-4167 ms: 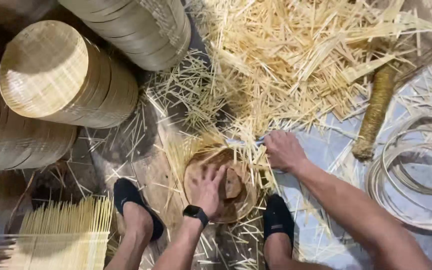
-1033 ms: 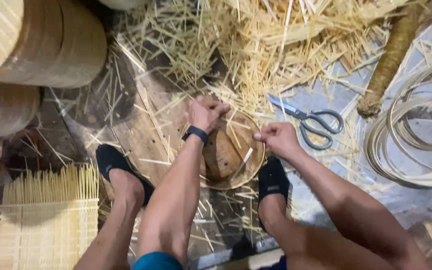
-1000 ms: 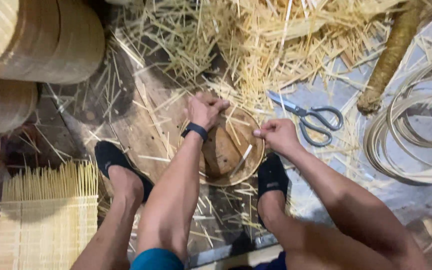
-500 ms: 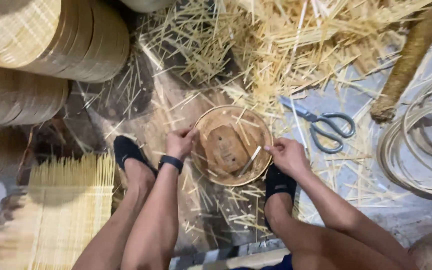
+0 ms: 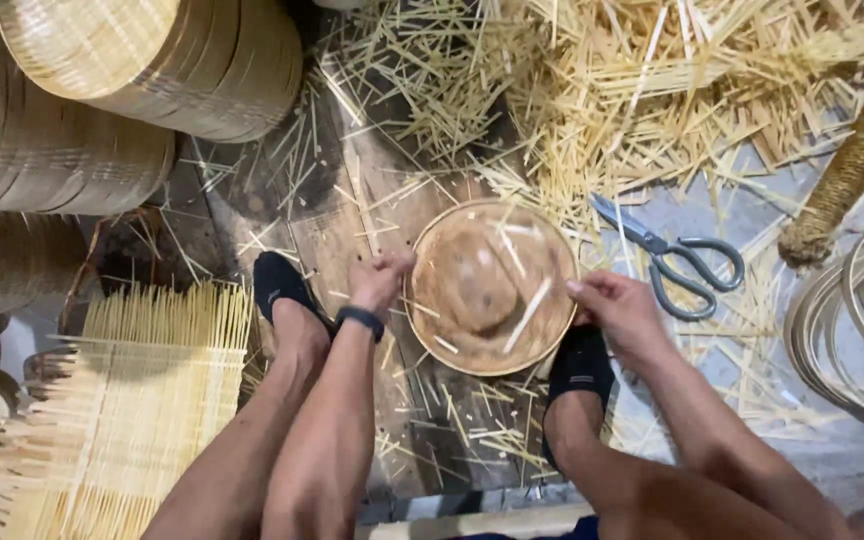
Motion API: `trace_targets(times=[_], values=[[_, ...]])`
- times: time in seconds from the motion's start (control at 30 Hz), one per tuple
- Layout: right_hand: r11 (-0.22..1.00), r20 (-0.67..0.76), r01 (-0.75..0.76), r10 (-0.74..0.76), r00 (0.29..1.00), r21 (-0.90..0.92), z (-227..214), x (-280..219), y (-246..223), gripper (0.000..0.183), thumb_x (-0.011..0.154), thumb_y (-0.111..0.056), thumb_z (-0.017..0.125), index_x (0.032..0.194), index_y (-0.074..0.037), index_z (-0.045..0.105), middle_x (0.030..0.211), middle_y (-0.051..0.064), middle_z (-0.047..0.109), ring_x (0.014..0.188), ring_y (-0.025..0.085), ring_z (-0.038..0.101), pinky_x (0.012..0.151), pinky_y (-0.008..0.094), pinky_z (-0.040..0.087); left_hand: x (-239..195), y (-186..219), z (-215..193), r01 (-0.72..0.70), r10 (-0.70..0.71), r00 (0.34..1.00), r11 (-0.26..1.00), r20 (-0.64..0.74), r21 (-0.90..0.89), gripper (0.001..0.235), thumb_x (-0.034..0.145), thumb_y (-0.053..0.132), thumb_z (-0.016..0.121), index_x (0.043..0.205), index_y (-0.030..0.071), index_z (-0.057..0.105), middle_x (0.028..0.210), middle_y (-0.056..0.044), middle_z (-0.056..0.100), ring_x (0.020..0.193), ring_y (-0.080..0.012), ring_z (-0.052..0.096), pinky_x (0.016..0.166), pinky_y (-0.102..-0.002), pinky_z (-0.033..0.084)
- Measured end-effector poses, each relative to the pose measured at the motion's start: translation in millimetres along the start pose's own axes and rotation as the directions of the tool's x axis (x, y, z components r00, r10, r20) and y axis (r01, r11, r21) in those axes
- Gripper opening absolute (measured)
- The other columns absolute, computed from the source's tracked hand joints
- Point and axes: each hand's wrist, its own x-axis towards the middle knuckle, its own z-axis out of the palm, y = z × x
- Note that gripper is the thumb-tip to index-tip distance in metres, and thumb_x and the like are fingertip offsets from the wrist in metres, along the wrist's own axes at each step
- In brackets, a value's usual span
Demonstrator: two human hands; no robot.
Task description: The person weaves bamboo strips into circular trays by placing a bamboo mat over a circular frame, wrapping the mat around the frame, and trimming excess strips with scissors. The finished trays are stacked on a pile nearby.
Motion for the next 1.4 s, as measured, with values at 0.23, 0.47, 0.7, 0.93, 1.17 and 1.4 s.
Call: trace_targets(times=[0.23,0.47,0.7,0.93,1.17,1.4], values=[[0.985,0.086,-0.173,0.171,0.982,0.013,19.0,9.1,34.5,0.028,0.095,-0.013,0.071,0.107,0.013,0.066,0.084,0.018,0.076,0.067,0.023,0.074,0.059,0.034,0.061,-62.3,-101.5,51.9,0.436,-0.152,0.881,0.628,0.448,-0.644,0.015,0.09,0.007,0.062,0.104,0.004,0.055,0.102,-0.011,0.068,0.089,-0.0311,0.075,0.074,-0.05,0.063],[0.99,0.007,-0.138,0.138,0.99,0.022,23.2,4.5,23.4,0.028,0.095,-0.017,0.066,0.108,0.008,0.07,0.087,0.016,0.076,0.067,0.023,0.074,0.058,0.036,0.061,-94.1,-67.7,55.9,0.235,-0.122,0.954,0.874,0.274,-0.427,0.034,0.101,0.024,0.068,0.118,-0.004,0.062,0.109,-0.022,0.072,0.092,-0.0304,0.075,0.074,-0.044,0.065],[0.869,0.102,-0.108,0.178,0.979,-0.483,33.2,-19.4,16.9,0.051,0.104,-0.044,0.063,0.107,0.004,0.077,0.086,0.024,0.08,0.068,0.031,0.073,0.068,0.041,0.058,-158.0,-57.2,88.6,0.232,0.115,0.933,0.531,0.341,-0.815,0.054,0.089,0.011,0.069,0.138,0.005,0.048,0.123,-0.014,0.071,0.104,-0.0284,0.075,0.084,-0.044,0.065],[0.605,0.243,0.516,-0.477,0.845,-0.606,73.1,-42.1,-86.4,0.122,0.06,-0.051,0.092,0.153,-0.001,0.03,0.14,0.029,0.045,0.129,0.04,0.049,0.105,0.05,0.043,-148.3,40.3,-33.4,-0.182,0.214,0.893,0.976,0.397,-0.117,0.033,0.094,0.012,0.075,0.122,-0.005,0.072,0.1,-0.021,0.076,0.078,-0.0253,0.064,0.065,-0.034,0.052],[0.791,0.078,0.46,-0.471,0.879,-0.404,82.8,-3.0,-56.1,0.137,0.062,-0.049,0.093,0.158,0.005,0.012,0.154,0.032,0.033,0.143,0.04,0.04,0.118,0.047,0.035,-183.3,73.7,29.0,-0.688,0.69,0.708,0.627,-0.15,-0.365,0.049,0.107,0.035,0.058,0.143,0.002,0.055,0.133,-0.016,0.065,0.119,-0.0238,0.066,0.101,-0.036,0.055],[0.853,0.032,0.458,-0.466,0.884,-0.248,61.9,6.3,-42.1,0.122,0.065,-0.048,0.089,0.155,0.008,0.029,0.146,0.028,0.053,0.136,0.033,0.054,0.115,0.042,0.042,-161.9,80.4,32.7,-0.854,0.85,0.486,0.512,-0.202,0.099,0.048,0.116,0.04,0.047,0.147,0.004,0.058,0.134,-0.023,0.07,0.121,-0.032,0.071,0.097,-0.039,0.06]])
